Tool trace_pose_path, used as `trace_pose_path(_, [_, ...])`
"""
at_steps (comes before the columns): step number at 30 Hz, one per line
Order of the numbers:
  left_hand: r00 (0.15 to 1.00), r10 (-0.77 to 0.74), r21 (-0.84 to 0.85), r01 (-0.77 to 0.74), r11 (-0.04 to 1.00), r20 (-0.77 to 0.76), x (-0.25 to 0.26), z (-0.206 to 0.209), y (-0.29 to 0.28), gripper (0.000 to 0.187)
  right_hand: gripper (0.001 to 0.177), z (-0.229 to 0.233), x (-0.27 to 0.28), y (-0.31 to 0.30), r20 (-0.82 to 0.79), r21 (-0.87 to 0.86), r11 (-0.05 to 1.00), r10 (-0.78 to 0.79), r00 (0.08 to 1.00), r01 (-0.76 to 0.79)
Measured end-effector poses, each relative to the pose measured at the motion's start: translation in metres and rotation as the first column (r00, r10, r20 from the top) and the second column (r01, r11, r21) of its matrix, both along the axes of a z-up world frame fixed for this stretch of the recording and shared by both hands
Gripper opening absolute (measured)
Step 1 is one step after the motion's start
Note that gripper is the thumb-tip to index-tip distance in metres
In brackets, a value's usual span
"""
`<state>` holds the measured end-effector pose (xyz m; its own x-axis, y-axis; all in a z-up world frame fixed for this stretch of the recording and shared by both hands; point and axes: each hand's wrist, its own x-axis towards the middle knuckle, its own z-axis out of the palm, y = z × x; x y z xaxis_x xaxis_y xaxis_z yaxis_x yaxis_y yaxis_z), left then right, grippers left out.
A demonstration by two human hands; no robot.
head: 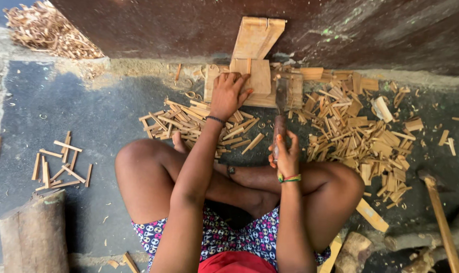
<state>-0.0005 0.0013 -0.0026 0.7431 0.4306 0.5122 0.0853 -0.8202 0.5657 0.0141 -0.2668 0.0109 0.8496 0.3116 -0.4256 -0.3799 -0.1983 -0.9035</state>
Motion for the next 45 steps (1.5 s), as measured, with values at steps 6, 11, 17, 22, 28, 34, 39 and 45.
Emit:
trace_pose_path(6, [0.997, 0.044, -0.004, -0.045, 0.999, -0.060, 0.000, -0.009, -0.002, 0.038, 0.047, 0.019, -0.008, -0.016, 0.175, -0.257, 0.961, 0.149, 0.973, -0.101])
trace_pose_path(11, [0.990, 0.086, -0.022, -0.089, 0.996, -0.108, 0.007, -0.021, 0.001, 0.040, 0.049, 0.037, -0.016, -0.044, 0.179, -0.252, 0.960, 0.173, 0.969, -0.125])
trace_pose_path(17, [0.978, 0.142, -0.008, -0.144, 0.989, -0.156, 0.010, -0.025, 0.003, 0.032, 0.048, 0.055, -0.025, -0.054, 0.104, -0.229, 0.969, 0.120, 0.987, -0.094])
trace_pose_path(22, [0.982, 0.145, -0.019, -0.148, 0.989, -0.121, 0.010, -0.022, 0.005, 0.031, 0.048, 0.060, -0.022, -0.048, 0.104, -0.187, 0.980, 0.095, 0.990, -0.074])
trace_pose_path(28, [0.973, 0.176, -0.086, -0.190, 0.978, -0.148, 0.014, -0.009, 0.009, 0.050, 0.046, 0.057, -0.026, -0.036, 0.049, -0.058, 0.994, 0.093, 0.994, -0.090])
trace_pose_path(34, [0.990, -0.004, -0.135, 0.023, 0.991, 0.138, 0.018, 0.023, 0.003, 0.083, 0.042, 0.049, -0.030, -0.025, -0.031, 0.006, 0.989, 0.145, 0.989, -0.145])
trace_pose_path(39, [0.911, -0.363, -0.068, 0.382, 0.922, 0.196, 0.021, 0.030, -0.032, 0.060, 0.040, 0.049, -0.034, -0.015, -0.088, -0.008, 0.987, 0.156, 0.984, -0.158])
trace_pose_path(45, [0.827, -0.562, -0.181, 0.552, 0.814, -0.010, 0.027, 0.025, -0.058, 0.042, 0.039, 0.057, -0.035, -0.005, -0.162, -0.014, 0.982, 0.181, 0.970, -0.186])
